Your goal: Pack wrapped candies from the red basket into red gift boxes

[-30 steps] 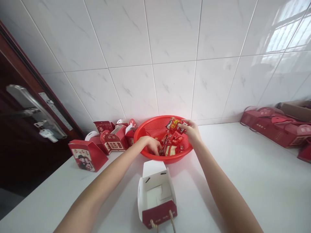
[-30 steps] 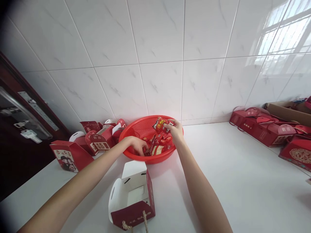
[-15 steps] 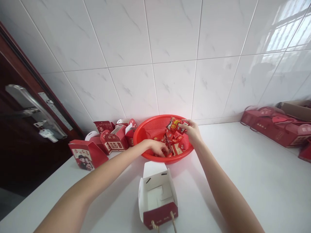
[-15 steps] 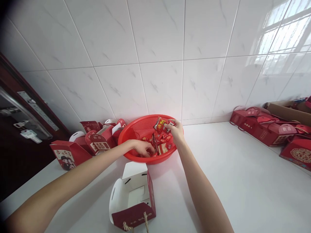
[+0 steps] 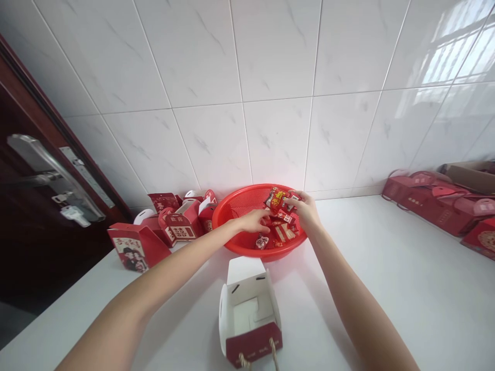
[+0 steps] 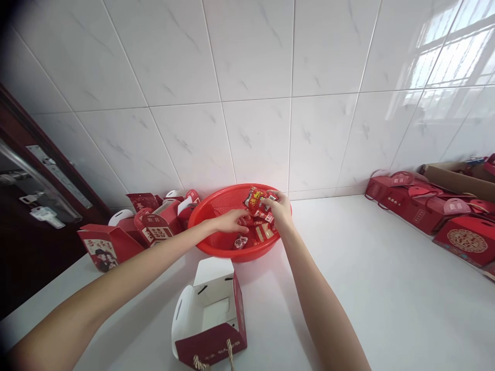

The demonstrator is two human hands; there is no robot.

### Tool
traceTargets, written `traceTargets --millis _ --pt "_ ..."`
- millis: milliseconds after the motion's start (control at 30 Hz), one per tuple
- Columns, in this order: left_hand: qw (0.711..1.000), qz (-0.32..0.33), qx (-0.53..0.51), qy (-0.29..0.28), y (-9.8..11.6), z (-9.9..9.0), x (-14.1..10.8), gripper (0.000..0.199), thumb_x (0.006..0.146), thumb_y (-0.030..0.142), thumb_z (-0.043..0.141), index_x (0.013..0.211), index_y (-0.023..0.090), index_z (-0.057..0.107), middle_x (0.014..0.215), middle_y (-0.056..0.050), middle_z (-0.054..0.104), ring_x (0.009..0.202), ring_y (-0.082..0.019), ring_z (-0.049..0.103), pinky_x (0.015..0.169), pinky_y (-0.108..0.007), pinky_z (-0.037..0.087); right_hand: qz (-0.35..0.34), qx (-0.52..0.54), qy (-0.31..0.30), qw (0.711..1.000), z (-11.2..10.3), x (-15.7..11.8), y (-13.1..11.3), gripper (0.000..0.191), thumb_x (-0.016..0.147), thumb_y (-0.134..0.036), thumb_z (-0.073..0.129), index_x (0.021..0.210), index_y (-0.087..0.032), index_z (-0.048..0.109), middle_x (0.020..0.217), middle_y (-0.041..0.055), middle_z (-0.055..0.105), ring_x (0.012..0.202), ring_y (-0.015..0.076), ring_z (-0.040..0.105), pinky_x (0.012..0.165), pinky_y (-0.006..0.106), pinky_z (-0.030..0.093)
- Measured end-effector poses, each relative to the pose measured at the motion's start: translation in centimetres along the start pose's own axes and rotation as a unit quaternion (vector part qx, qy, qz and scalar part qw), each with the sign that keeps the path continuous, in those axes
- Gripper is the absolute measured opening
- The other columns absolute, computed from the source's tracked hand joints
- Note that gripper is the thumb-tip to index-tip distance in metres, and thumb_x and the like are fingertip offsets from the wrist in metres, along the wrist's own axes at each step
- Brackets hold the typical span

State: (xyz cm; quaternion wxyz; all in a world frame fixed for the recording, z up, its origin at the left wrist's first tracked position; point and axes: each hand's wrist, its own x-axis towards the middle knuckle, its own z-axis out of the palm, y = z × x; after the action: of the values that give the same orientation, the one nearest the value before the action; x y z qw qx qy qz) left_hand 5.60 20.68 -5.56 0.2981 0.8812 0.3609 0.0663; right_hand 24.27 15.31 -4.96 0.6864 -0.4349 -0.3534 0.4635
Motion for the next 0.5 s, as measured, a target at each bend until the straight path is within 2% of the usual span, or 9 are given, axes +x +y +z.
traceTargets --millis 100,200,233,300,367,433,500 --pt "0.995 0.066 0.049 -0.06 1.0 0.1 -0.1 0.049 0.076 0.028 0.077 0.124 0.028 0.072 0.139 -0.007 0.064 0.134 -0.034 0.052 0.112 -0.041 0.039 -0.002 0.0 0.006 1.0 -0.1 0.1 0.1 0.026 0.055 -0.018 0.076 0.079 -0.021 0.066 0.064 -0.0024 0.069 0.061 0.0178 0.065 0.055 0.029 0.053" --pt "0.971 0.122 0.138 -0.152 2.3 1.1 -0.2 0.051 0.078 0.024 0.073 0.128 0.033 0.07 0.161 -0.003 0.043 0.151 -0.036 0.029 0.121 -0.046 0.026 -0.002 0.001 0.008 1.0 -0.2 0.3 0.2 0.028 0.054 -0.018 0.076 0.08 -0.021 0.065 0.064 -0.0028 0.069 0.061 0.017 0.064 0.055 0.029 0.053" --pt "0.965 0.124 0.164 -0.164 2.6 1.4 -0.2 0.046 0.077 0.023 0.073 0.123 0.033 0.073 0.162 -0.001 0.041 0.152 -0.036 0.028 0.121 -0.046 0.025 -0.002 0.001 0.008 1.0 -0.2 0.3 0.3 0.028 0.054 -0.018 0.076 0.079 -0.021 0.065 0.063 -0.0032 0.068 0.06 0.0168 0.064 0.055 0.029 0.053" --pt "0.963 0.109 0.198 -0.148 3.1 1.8 0.0 0.025 0.076 0.024 0.073 0.1 0.03 0.079 0.154 0.0 0.051 0.145 -0.034 0.039 0.118 -0.042 0.029 -0.002 0.001 0.008 1.0 -0.2 0.3 0.2 0.029 0.053 -0.018 0.076 0.079 -0.021 0.065 0.062 -0.0038 0.067 0.06 0.0168 0.063 0.056 0.029 0.053" --pt "0.969 0.072 0.216 -0.099 3.1 1.7 0.2 0.003 0.074 0.027 0.075 0.073 0.025 0.076 0.133 -0.003 0.066 0.129 -0.033 0.055 0.112 -0.039 0.035 -0.001 0.001 0.008 1.0 -0.2 0.3 0.1 0.029 0.053 -0.018 0.076 0.079 -0.021 0.065 0.063 -0.0041 0.067 0.061 0.0171 0.064 0.056 0.029 0.054" --pt "0.972 0.021 0.229 -0.055 2.7 1.2 0.5 0.017 0.07 0.025 0.077 0.057 0.021 0.067 0.109 -0.007 0.073 0.111 -0.033 0.064 0.102 -0.04 0.042 0.0 0.001 0.007 1.0 -0.1 0.1 0.0 0.028 0.053 -0.018 0.076 0.079 -0.021 0.065 0.064 -0.0036 0.068 0.062 0.0175 0.065 0.056 0.029 0.054" --pt "0.97 -0.04 0.238 -0.017 1.8 0.5 0.7 0.021 0.067 0.022 0.078 0.052 0.019 0.062 0.091 -0.01 0.073 0.098 -0.034 0.068 0.092 -0.041 0.046 0.002 0.001 0.006 1.0 0.0 -0.1 -0.1 0.028 0.053 -0.018 0.075 0.079 -0.021 0.065 0.064 -0.0034 0.068 0.062 0.0172 0.064 0.055 0.028 0.053"
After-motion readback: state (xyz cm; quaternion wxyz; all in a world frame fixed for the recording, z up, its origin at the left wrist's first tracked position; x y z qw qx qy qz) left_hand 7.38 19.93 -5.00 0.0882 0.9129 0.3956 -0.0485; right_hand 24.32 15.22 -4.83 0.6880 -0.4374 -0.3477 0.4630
